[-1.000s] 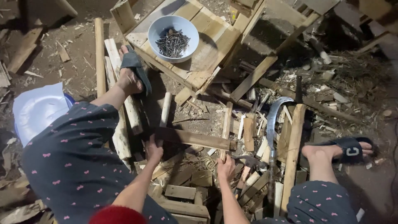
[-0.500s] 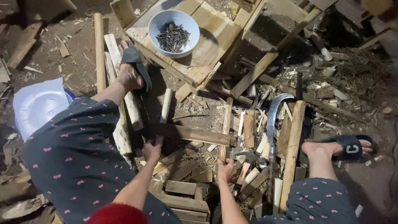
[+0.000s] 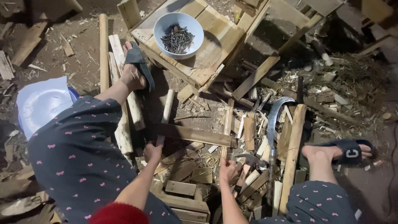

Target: The person sits on the floor and uses a hammer to pry nails out of a wooden plank. They repeatedly lift the plank, position the hammer under the nail heads, and lever them out, placing the removed nails into a white bowl.

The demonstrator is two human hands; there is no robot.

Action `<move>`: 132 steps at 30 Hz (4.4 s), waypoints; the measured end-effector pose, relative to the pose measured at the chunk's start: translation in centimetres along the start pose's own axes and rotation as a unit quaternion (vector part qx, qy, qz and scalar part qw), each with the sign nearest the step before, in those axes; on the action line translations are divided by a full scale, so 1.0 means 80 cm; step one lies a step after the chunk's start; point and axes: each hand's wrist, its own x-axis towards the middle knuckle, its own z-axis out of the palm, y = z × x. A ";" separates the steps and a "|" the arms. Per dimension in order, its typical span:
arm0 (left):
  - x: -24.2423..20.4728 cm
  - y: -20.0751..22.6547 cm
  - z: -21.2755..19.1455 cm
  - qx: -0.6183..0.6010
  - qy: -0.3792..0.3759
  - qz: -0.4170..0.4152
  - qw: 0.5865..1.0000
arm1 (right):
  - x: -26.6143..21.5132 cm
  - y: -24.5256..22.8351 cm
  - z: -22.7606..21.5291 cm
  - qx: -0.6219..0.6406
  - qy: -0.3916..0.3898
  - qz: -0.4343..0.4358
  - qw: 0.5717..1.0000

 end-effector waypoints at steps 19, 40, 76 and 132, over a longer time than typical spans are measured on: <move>-0.045 0.015 -0.025 -0.047 -0.004 -0.015 0.999 | 0.104 -0.058 -0.089 -0.113 0.120 -0.134 0.977; -0.019 -0.015 0.006 -0.203 0.007 -0.104 0.974 | 0.145 -0.055 -0.038 0.036 0.141 -0.169 0.975; -0.004 -0.041 -0.001 -0.204 0.025 -0.201 0.958 | -0.201 -0.086 0.158 0.107 -0.416 -0.095 0.898; -0.003 -0.045 0.005 -0.216 0.092 -0.178 0.955 | -0.149 -0.092 -0.104 0.246 -0.296 -0.034 0.922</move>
